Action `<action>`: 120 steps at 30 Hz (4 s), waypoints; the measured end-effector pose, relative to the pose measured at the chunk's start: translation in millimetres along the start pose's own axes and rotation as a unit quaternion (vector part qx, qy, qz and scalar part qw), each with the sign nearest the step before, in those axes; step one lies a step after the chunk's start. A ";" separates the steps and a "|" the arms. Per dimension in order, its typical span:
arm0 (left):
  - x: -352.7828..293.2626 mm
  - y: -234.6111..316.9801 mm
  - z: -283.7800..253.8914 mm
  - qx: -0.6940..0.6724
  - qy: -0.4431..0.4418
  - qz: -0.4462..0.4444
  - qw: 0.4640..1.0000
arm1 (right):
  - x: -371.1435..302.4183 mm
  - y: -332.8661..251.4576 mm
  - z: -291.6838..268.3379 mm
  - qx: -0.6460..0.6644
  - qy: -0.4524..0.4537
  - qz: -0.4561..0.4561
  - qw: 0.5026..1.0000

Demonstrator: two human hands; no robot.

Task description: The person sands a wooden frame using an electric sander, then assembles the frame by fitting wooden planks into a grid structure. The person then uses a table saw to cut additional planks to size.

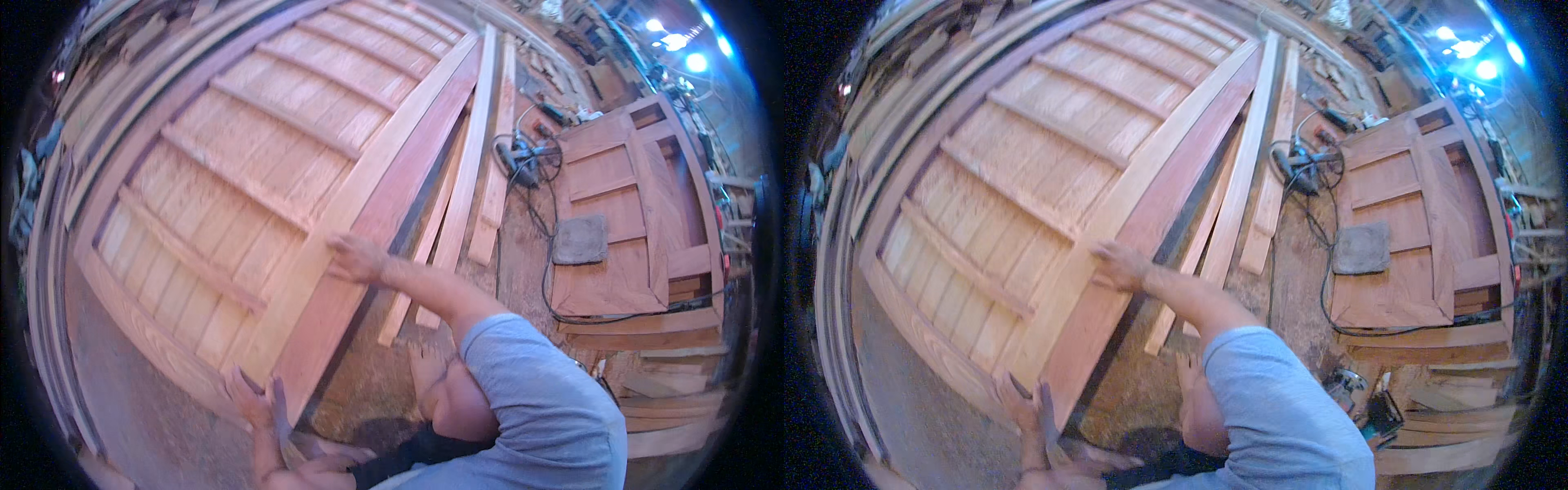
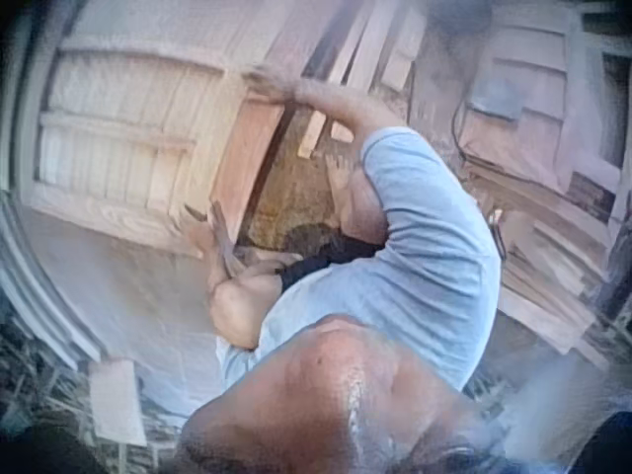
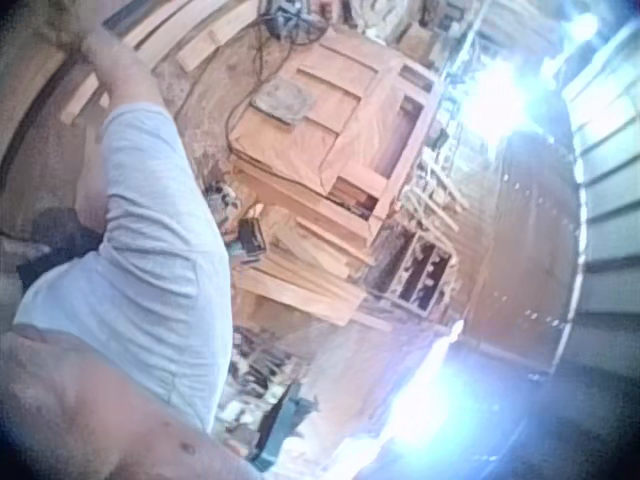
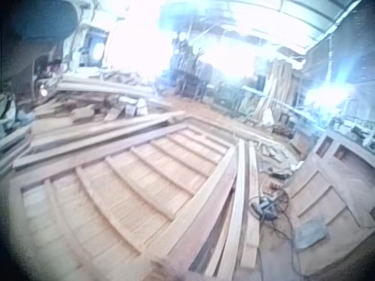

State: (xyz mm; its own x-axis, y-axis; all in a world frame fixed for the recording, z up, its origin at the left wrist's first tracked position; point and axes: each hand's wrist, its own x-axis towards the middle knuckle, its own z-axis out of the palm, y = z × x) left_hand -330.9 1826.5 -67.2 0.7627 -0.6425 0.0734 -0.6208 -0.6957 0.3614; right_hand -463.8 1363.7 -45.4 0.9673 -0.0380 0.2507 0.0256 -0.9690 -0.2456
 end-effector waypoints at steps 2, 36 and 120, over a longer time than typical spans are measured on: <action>-2.7 1.0 -0.2 0.034 0.002 -0.005 0.999 | -27.4 2.2 -8.3 0.010 0.098 -0.035 0.995; 106.6 156.4 -73.8 -0.137 -0.306 0.065 0.940 | -29.0 -127.6 -37.4 0.348 0.041 0.428 0.833; 809.1 -517.3 -213.7 0.155 -0.141 0.183 0.960 | 615.5 -162.8 127.9 0.249 0.088 0.673 0.690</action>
State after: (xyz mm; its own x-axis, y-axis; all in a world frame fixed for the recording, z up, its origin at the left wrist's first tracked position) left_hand 646.1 1735.1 3.9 0.4300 -0.8938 -0.1272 -0.8959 -0.4399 0.0625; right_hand 159.7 1529.3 29.1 0.1541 -0.8942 -0.4204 -0.7414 0.1766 -0.6474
